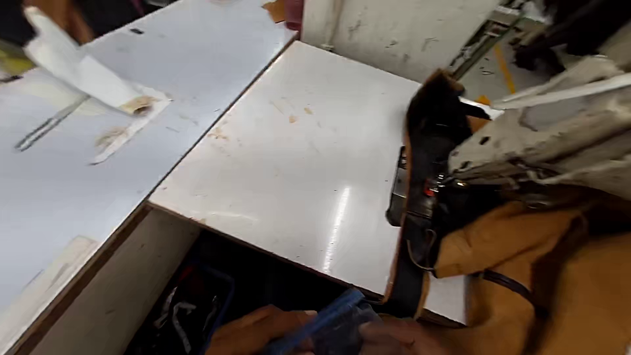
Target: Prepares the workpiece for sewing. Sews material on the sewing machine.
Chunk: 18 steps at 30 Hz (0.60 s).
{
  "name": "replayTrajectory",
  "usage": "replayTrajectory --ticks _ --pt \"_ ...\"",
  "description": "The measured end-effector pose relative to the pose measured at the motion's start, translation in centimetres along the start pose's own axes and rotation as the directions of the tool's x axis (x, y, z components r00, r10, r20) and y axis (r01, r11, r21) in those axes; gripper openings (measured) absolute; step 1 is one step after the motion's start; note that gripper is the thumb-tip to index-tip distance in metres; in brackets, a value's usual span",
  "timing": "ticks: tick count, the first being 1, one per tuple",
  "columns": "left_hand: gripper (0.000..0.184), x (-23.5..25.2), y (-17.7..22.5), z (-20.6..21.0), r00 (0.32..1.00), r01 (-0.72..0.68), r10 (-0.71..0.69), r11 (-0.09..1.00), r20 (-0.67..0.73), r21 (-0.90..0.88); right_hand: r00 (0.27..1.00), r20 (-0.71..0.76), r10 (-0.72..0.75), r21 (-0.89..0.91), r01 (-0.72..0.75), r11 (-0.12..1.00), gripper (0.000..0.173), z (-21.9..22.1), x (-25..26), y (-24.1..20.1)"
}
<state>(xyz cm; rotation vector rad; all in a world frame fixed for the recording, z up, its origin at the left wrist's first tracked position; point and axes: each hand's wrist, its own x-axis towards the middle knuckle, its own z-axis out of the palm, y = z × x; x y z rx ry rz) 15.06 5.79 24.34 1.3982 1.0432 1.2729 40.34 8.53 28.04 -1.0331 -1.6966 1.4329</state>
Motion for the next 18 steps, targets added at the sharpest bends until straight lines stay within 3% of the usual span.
replayTrajectory --ticks 4,6,8,9,11,14,16,18 --pt "0.014 4.4 1.6 0.2 0.988 0.008 -0.031 0.989 0.152 0.149 0.992 -0.118 -0.048 -0.299 0.011 0.954 0.031 -2.7 -0.6 -2.3" --pt "0.015 6.4 2.0 1.0 0.992 0.012 -0.040 0.972 0.117 0.234 0.953 -0.248 -0.176 -0.478 0.037 0.878 0.030 -3.5 -1.2 -2.3" --pt "0.019 8.4 0.8 1.7 0.999 0.013 -0.025 0.928 0.026 0.372 0.892 -0.308 -0.332 -0.701 0.023 0.713 0.024 -4.9 -1.7 -1.7" --pt "0.021 9.3 -0.2 1.9 1.000 0.018 -0.007 0.893 -0.027 0.449 0.881 -0.286 -0.377 -0.788 0.008 0.616 0.021 -5.7 -1.9 -1.3" --pt "0.023 10.6 -1.8 2.3 0.994 0.033 0.034 0.826 -0.108 0.562 0.926 -0.141 -0.349 -0.881 0.044 0.470 0.025 -7.1 -2.5 -0.6" --pt "0.032 10.8 -2.2 2.4 0.990 0.049 0.050 0.747 -0.130 0.663 0.984 0.103 -0.144 -0.891 0.156 0.426 0.040 -7.1 -3.1 0.5" --pt "0.049 10.6 -1.9 2.3 0.985 0.012 0.126 0.639 -0.120 0.769 0.987 0.141 -0.077 -0.926 0.159 0.341 0.049 -5.9 -3.2 2.0" --pt "0.055 10.8 -1.5 2.0 0.972 -0.095 0.230 0.552 -0.042 0.829 0.980 0.081 -0.179 -0.966 0.122 0.229 0.048 -4.9 -2.9 4.3"
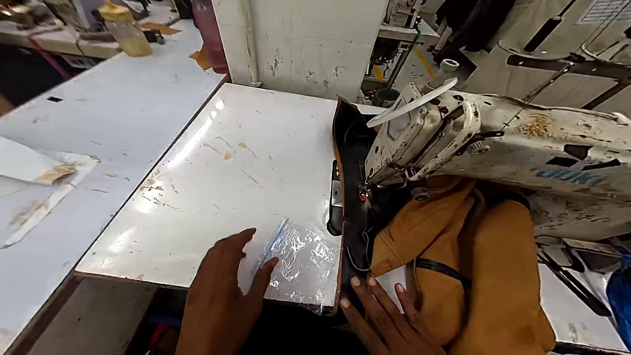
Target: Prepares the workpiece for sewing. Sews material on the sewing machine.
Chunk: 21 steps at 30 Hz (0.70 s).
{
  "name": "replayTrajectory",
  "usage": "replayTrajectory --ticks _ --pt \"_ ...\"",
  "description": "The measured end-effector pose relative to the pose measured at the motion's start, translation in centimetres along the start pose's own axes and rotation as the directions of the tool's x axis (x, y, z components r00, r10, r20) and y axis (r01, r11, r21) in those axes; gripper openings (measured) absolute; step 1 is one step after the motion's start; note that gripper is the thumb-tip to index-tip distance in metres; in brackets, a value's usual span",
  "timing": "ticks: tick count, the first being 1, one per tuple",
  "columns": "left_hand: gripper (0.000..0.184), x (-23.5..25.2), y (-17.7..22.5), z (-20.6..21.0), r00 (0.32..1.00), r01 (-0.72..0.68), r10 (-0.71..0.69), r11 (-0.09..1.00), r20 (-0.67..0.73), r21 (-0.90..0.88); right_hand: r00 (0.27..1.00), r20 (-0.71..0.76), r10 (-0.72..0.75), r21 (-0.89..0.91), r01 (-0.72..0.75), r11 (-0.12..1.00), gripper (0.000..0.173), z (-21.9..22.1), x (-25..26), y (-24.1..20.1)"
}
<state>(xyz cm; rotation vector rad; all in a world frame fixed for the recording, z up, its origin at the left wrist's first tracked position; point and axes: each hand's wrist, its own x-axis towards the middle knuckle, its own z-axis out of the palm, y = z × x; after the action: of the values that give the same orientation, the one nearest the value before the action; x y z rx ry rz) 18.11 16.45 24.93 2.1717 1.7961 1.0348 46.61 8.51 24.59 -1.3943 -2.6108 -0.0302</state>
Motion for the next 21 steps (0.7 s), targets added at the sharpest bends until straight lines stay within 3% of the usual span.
replayTrajectory --ticks 3,5,7,9,13,16,18,20,21 --pt "0.033 1.0 0.1 -0.2 0.952 -0.297 0.296 0.955 0.081 -0.001 0.985 -0.175 0.014 -0.092 -0.030 0.995 0.047 3.1 0.6 0.6" --pt "0.030 1.8 -0.1 0.3 0.830 -0.506 0.517 0.856 0.209 -0.108 0.976 -0.220 -0.013 -0.067 -0.001 0.998 0.042 4.0 0.8 1.0" --pt "0.035 2.8 -0.7 1.0 0.697 -0.601 0.641 0.767 0.322 -0.225 0.970 -0.242 -0.025 0.015 0.030 0.999 0.037 3.8 1.0 1.2" --pt "0.042 3.3 -1.5 1.9 0.644 -0.611 0.656 0.751 0.393 -0.252 0.953 -0.300 0.029 0.168 0.023 0.985 0.033 2.6 1.2 1.8" --pt "0.049 3.1 -1.4 3.3 0.647 -0.598 0.636 0.766 0.421 -0.237 0.842 -0.428 0.327 0.551 -0.043 0.834 0.027 -0.7 1.5 3.6" --pt "0.050 2.3 0.4 4.9 0.707 -0.561 0.592 0.802 0.386 -0.203 0.666 -0.442 0.602 0.689 -0.178 0.703 0.021 -2.7 1.7 5.0" --pt "0.050 2.3 2.1 6.1 0.750 -0.492 0.522 0.851 0.406 -0.184 0.564 -0.398 0.724 0.820 -0.136 0.557 0.018 -2.8 2.2 6.7" --pt "0.052 3.0 4.1 7.1 0.759 -0.416 0.455 0.889 0.466 -0.190 0.547 -0.381 0.745 0.886 -0.015 0.464 0.015 -3.1 2.7 7.6" --pt "0.052 3.6 5.0 7.8 0.757 -0.384 0.432 0.901 0.490 -0.201 0.564 -0.403 0.721 0.871 -0.005 0.491 0.013 -3.5 2.9 7.7"
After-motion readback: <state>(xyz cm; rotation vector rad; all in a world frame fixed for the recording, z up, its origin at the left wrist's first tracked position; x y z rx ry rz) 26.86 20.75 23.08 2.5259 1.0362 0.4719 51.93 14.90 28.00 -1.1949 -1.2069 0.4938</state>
